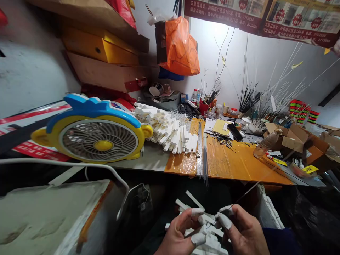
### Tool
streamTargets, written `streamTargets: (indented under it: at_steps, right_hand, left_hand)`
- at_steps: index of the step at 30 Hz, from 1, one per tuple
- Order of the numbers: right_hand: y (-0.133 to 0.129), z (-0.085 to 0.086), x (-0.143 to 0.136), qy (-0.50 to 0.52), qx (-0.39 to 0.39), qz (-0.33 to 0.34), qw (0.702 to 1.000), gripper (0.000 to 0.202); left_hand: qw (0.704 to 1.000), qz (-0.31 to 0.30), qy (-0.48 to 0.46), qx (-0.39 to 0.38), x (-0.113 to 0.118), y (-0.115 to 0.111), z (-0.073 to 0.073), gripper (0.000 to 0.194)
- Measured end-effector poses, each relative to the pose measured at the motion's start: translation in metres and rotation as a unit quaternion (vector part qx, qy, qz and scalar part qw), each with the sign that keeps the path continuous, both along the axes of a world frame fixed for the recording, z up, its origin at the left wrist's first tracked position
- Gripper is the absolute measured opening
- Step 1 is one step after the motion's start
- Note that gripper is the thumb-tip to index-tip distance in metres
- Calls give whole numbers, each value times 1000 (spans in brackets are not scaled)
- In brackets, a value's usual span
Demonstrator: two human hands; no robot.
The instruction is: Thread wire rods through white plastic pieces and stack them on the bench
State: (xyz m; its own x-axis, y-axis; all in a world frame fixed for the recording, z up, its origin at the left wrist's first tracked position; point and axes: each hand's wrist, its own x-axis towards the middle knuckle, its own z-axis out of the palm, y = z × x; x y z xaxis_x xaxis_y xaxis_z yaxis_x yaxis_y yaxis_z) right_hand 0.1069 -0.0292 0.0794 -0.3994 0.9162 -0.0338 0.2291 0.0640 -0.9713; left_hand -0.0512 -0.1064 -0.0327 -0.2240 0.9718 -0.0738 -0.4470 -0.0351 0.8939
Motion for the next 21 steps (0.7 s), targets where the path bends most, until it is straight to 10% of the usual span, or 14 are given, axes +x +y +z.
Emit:
streamTargets:
  at_steps: [7, 21]
  right_hand:
    - [28, -4, 17, 30, 15, -21, 999, 34]
    - [23, -71, -10, 34, 3, 51, 998, 36]
  left_hand:
    - [973, -195, 119, -42, -13, 5, 31, 42]
    - [971, -149, 189, 1, -18, 15, 19, 39]
